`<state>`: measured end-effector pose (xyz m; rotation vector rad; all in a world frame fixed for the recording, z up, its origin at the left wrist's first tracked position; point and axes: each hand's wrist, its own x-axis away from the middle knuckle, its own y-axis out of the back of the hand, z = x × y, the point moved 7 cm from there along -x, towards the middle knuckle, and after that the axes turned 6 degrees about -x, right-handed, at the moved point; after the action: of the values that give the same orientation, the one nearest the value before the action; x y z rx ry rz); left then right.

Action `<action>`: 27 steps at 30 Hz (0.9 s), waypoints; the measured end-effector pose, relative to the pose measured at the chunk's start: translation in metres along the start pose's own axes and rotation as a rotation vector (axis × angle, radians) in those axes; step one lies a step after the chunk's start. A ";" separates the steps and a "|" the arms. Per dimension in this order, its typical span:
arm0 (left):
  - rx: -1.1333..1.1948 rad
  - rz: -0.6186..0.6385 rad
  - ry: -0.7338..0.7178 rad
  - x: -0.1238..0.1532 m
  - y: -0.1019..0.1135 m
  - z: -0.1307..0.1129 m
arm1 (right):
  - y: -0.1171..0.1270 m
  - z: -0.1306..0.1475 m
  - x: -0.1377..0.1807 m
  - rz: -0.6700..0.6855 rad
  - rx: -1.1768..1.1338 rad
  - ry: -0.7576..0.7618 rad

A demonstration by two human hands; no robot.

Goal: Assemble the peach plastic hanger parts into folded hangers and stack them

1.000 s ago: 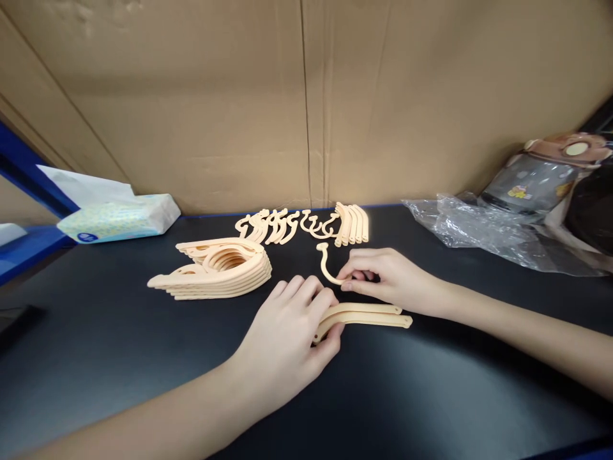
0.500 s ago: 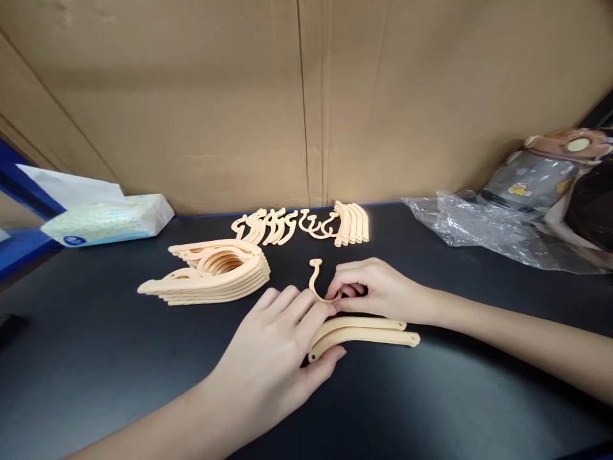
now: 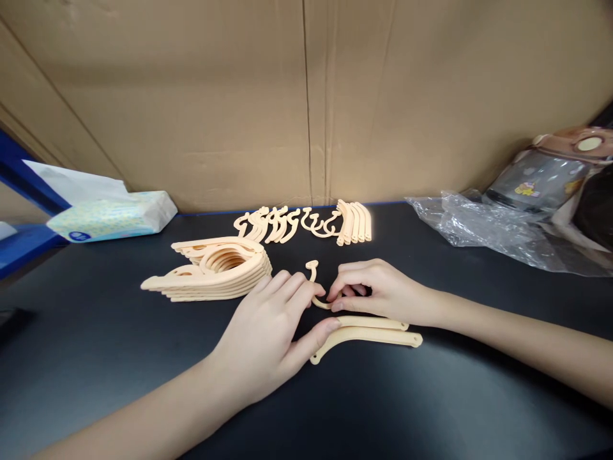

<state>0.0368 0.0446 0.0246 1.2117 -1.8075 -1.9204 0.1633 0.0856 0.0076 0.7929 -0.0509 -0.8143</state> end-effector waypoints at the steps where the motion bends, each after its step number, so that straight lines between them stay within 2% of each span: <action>1: 0.002 0.009 0.005 0.000 -0.001 0.001 | 0.000 0.000 0.000 -0.001 -0.006 0.003; 10: 0.038 0.073 0.058 0.000 -0.006 0.006 | -0.001 0.001 0.001 -0.004 0.023 -0.006; 18: -0.024 0.053 0.037 0.000 -0.006 0.005 | 0.001 0.003 0.001 -0.017 0.039 0.002; 24: -0.294 -0.091 -0.139 -0.007 0.017 -0.019 | 0.002 0.006 0.000 -0.007 -0.017 -0.008; 27: -0.380 -0.105 -0.116 -0.025 0.038 -0.019 | 0.003 0.006 0.001 -0.020 -0.051 -0.003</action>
<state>0.0518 0.0401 0.0710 1.0996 -1.3602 -2.3015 0.1635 0.0827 0.0137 0.7449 -0.0247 -0.8326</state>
